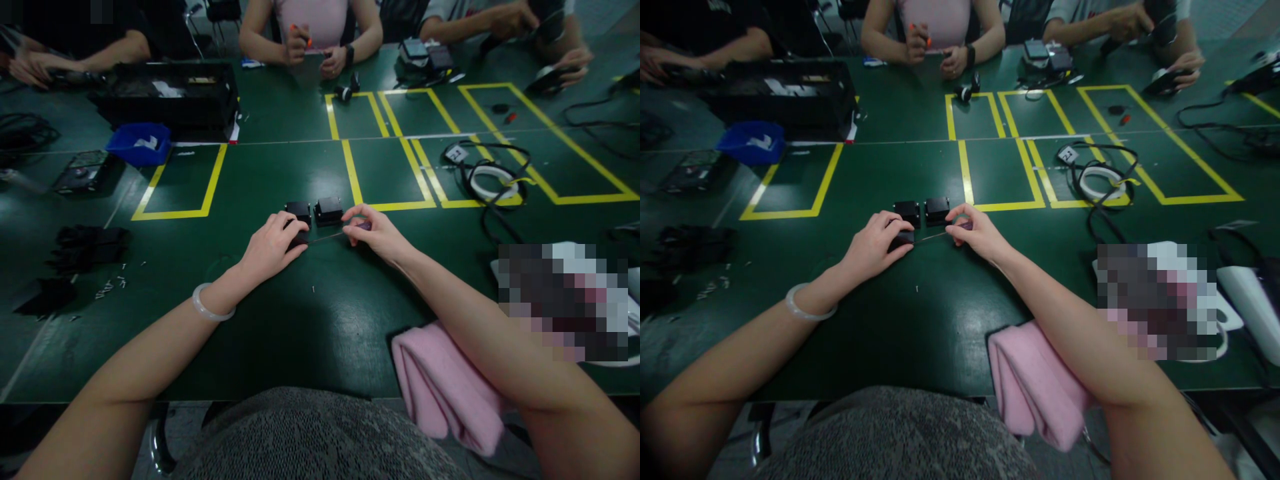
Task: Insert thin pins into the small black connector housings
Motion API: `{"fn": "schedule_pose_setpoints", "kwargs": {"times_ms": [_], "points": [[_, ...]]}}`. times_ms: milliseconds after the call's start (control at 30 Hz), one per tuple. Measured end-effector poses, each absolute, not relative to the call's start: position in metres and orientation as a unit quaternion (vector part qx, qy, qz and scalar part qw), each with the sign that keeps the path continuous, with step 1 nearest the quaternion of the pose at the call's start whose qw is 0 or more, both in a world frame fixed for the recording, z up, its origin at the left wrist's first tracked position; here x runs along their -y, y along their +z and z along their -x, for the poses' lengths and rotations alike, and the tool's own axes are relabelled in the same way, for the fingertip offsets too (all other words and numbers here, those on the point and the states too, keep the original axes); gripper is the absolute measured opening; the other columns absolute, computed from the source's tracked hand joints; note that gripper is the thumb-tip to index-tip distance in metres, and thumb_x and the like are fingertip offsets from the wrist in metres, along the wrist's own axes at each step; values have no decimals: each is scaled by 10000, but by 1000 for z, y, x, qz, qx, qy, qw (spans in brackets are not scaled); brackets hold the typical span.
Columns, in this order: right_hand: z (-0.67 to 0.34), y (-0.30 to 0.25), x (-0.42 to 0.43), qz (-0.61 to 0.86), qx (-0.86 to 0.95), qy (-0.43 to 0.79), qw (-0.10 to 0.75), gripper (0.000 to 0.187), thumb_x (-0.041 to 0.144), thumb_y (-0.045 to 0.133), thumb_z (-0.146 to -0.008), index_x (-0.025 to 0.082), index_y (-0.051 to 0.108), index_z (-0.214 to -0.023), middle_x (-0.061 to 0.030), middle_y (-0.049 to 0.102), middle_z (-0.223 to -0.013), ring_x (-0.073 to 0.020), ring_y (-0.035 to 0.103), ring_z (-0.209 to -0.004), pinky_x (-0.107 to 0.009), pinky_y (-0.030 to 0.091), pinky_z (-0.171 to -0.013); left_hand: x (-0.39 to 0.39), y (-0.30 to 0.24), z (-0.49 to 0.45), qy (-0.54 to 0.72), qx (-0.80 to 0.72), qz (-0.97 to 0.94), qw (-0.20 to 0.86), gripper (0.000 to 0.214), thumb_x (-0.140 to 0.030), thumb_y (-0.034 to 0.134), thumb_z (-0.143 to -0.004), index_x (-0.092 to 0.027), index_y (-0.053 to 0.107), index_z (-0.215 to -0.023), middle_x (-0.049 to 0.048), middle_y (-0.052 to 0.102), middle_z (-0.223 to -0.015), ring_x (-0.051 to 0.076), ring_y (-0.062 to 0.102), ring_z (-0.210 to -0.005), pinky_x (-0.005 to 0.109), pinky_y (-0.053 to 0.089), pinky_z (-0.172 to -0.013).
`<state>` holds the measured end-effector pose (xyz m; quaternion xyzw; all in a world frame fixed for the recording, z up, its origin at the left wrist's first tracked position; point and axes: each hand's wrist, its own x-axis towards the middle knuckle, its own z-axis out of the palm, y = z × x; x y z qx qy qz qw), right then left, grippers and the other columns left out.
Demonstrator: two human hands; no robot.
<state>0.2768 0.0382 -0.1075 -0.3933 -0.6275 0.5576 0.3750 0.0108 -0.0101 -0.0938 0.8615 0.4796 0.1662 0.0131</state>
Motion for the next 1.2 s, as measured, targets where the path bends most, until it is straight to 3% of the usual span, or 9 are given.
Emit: {"fn": "schedule_pose_setpoints", "kwargs": {"times_ms": [100, 300, 567, 867, 1200], "points": [[-276, -105, -36, 394, 625, 559, 376, 339, 391, 831, -789, 230, 598, -977, 84, 583, -610, -122, 554, -561, -282, 466, -599, 10, -94, -11, 169, -479, -861, 10, 291, -216, 681, -985, -200, 629, -1271, 141, 644, -1307, 303, 634, -1191, 451, 618, -933], [-276, -101, -31, 403, 639, 541, 370, 196, 377, 722, -939, 219, 607, -956, 80, 567, -539, -118, 517, -537, -277, 439, -610, 10, -93, -11, 162, -479, -863, 15, 299, -208, 682, -990, -167, 640, -1284, 160, 646, -1309, 310, 633, -1191, 444, 609, -924], [-278, -109, -38, 392, 633, 551, 376, 318, 371, 802, -835, 227, 582, -1015, 83, 582, -598, -135, 566, -569, -281, 437, -613, 10, -95, -10, 172, -478, -861, 9, 284, -209, 685, -986, -197, 635, -1265, 137, 649, -1301, 296, 632, -1188, 445, 605, -950], [-276, -102, -31, 409, 634, 543, 367, 231, 409, 732, -938, 219, 609, -986, 79, 576, -544, -123, 536, -540, -285, 432, -618, 11, -93, -11, 167, -480, -861, 10, 307, -204, 692, -986, -166, 644, -1287, 157, 648, -1307, 309, 638, -1182, 441, 610, -925], [-278, -107, -37, 393, 630, 554, 377, 309, 356, 813, -848, 233, 582, -1012, 75, 599, -618, -137, 578, -577, -283, 465, -619, 10, -95, -11, 173, -470, -866, 6, 302, -208, 698, -985, -158, 649, -1279, 160, 653, -1293, 315, 639, -1178, 446, 609, -923]]}}
